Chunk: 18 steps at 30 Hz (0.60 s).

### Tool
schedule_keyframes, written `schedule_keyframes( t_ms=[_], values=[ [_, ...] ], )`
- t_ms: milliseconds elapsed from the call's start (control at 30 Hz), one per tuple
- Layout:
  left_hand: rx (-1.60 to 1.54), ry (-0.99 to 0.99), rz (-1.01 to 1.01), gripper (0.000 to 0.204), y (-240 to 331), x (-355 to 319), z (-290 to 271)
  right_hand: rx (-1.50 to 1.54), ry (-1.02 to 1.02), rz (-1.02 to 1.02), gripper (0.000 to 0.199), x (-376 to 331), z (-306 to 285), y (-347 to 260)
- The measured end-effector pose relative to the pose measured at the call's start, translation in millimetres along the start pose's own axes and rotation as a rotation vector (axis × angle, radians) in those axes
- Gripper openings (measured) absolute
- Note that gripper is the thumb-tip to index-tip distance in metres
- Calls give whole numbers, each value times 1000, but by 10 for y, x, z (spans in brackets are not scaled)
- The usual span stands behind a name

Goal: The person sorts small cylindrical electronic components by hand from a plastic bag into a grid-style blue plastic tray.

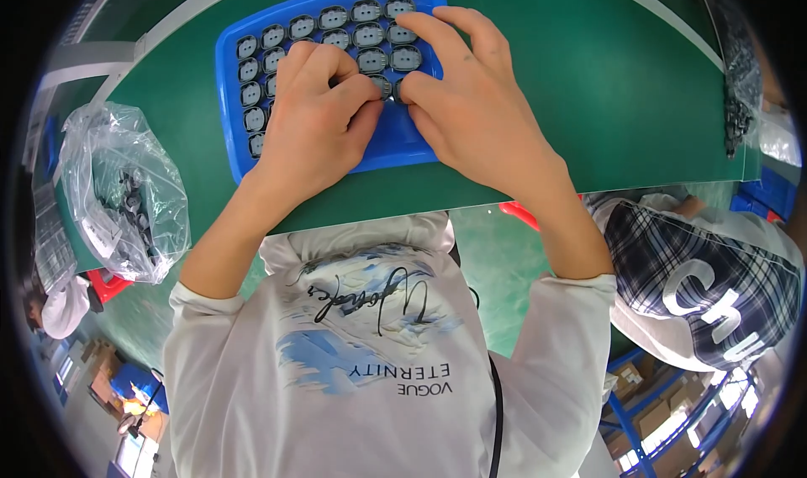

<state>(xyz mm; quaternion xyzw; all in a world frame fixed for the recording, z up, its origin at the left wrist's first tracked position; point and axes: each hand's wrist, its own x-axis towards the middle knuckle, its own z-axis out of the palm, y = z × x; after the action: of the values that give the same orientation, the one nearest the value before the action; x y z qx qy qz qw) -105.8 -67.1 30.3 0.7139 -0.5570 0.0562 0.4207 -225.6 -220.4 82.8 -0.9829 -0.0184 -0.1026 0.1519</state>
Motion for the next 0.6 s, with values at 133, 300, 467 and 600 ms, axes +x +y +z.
schedule_keyframes(
  t_ms=[133,300,467,600],
  values=[
    [3,-4,-7,7,9,26,2,-27,-37,7,12,29,-12,27],
    [-20,-16,-15,8,50,54,-12,-36,-34,16,14,31,-37,38],
    [-43,-37,-78,18,106,-5,-175,22,4,-20,16,31,28,20],
    [-93,-6,-150,28,86,-18,-415,44,15,-19,22,13,55,86]
  ],
)
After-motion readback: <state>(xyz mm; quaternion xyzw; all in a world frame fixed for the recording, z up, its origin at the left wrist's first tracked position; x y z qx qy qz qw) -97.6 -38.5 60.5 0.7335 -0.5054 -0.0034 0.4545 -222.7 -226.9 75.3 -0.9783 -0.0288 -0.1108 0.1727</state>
